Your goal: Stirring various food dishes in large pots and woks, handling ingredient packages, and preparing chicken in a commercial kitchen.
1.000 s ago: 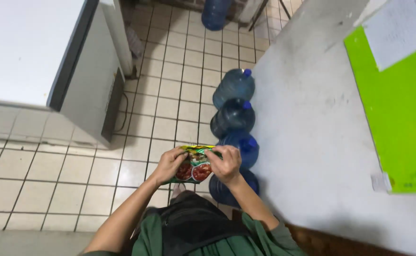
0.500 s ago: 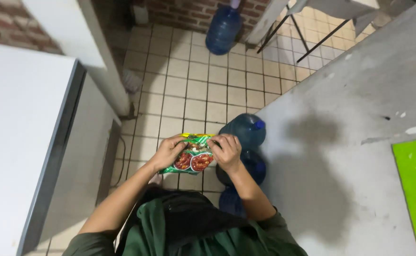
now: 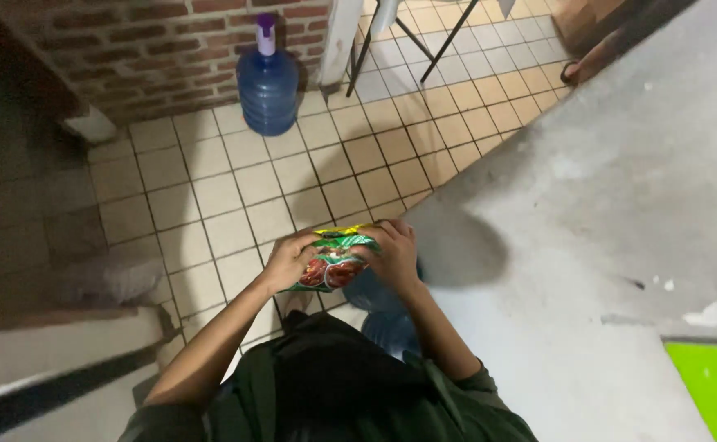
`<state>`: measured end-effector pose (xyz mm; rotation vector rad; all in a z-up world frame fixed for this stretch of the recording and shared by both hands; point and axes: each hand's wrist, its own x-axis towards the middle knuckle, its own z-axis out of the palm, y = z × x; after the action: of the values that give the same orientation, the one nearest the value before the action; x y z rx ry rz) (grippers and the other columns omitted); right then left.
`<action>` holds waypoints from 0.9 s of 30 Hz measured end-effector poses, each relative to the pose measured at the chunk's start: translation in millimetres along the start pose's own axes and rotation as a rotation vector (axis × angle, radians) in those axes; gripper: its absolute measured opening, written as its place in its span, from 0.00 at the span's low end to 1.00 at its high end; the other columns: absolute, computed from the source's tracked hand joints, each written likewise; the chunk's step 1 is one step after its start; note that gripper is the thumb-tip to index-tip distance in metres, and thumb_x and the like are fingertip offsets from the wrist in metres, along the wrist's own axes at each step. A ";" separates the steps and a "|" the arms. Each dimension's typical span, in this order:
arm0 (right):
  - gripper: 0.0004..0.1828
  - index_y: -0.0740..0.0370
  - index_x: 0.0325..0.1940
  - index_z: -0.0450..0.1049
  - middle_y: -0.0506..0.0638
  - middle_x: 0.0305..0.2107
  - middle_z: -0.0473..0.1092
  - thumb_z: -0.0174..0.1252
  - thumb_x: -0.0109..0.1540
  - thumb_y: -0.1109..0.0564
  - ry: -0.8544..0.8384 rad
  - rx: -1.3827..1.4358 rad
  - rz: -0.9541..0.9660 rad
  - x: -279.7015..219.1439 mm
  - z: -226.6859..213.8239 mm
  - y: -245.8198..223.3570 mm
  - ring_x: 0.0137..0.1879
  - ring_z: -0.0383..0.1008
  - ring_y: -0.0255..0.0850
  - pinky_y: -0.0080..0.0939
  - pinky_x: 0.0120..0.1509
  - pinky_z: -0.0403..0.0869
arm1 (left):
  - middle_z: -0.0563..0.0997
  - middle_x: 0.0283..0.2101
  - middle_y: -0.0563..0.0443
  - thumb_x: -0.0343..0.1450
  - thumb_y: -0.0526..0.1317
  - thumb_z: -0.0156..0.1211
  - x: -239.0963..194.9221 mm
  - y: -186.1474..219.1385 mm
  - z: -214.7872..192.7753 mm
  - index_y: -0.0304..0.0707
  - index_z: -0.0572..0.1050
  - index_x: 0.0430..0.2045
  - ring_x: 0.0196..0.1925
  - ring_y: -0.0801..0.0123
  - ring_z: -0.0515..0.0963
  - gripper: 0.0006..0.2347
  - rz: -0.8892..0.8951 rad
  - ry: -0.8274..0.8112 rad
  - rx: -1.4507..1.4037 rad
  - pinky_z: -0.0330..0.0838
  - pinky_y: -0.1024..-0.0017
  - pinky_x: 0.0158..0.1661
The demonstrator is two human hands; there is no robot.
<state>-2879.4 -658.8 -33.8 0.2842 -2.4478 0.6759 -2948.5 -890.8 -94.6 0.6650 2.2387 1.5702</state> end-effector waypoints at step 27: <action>0.08 0.62 0.40 0.77 0.53 0.32 0.71 0.59 0.59 0.70 0.535 -0.317 0.656 345.9 -14.4 458.8 0.39 0.75 0.47 0.44 0.43 0.74 | 0.64 0.70 0.32 0.64 0.26 0.62 745.4 49.2 100.8 0.31 0.79 0.33 0.72 0.39 0.59 0.07 0.808 -0.587 -0.093 0.58 0.56 0.64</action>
<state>-3309.5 -278.6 -6.5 -0.7585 -2.0503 0.5142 -3512.4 -390.8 -82.1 1.8728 1.5058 1.4713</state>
